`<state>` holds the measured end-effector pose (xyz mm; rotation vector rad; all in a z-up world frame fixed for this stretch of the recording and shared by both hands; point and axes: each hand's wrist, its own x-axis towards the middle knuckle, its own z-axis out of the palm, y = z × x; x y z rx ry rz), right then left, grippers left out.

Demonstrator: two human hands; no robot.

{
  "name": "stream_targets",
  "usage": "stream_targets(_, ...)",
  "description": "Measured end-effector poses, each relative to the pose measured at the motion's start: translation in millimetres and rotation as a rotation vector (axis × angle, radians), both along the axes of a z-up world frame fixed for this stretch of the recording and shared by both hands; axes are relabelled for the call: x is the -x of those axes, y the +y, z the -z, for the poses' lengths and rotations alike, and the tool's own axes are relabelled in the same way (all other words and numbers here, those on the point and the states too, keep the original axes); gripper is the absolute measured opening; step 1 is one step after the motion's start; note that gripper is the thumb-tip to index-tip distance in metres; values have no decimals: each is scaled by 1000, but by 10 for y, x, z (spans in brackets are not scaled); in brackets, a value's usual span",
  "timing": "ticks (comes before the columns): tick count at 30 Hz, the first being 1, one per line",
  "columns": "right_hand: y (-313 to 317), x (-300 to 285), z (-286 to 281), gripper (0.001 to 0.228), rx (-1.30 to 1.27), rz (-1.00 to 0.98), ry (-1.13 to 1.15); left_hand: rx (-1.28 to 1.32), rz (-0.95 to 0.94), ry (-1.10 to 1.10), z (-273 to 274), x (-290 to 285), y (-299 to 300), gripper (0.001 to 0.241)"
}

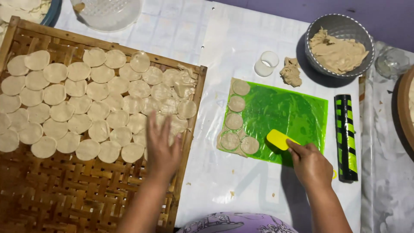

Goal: Using a roller to flatten dough, cutting it into circles with a mold, and placing the circles on a wooden tray.

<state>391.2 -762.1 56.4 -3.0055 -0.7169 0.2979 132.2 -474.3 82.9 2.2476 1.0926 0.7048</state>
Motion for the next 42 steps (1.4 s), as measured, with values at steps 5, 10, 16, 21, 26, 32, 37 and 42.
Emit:
stream_targets(5, -125, 159, -51, 27, 211, -182, 7, 32, 249, -36, 301, -109, -858, 47)
stream_targets(10, -128, 284, 161, 28, 100, -289, -55, -67, 355, -105, 833, -49, -1201, 48)
stream_targets(16, -135, 298, 153, 28, 36, -321, -54, -73, 327, -114, 957, 18, -1262, 45)
stream_targets(21, -136, 207, 275, 24, -258, -223, 124, 126, 271, -230, 698, -1, -1267, 44)
stream_targets(26, -47, 308, 132, 29, -452, -230, 232, 412, 139, -433, 604, -208, -1203, 38)
stream_targets(32, 66, 584, -236, 31, -727, -462, 248, 1581, 8, -655, 656, -346, -981, 69)
stream_targets(37, 80, 677, -248, 28, -431, -551, -83, 1403, -51, -668, 862, -268, -919, 21)
stream_targets(42, 239, 923, -256, 26, -180, -534, -168, 880, -40, -487, 750, -218, -952, 9)
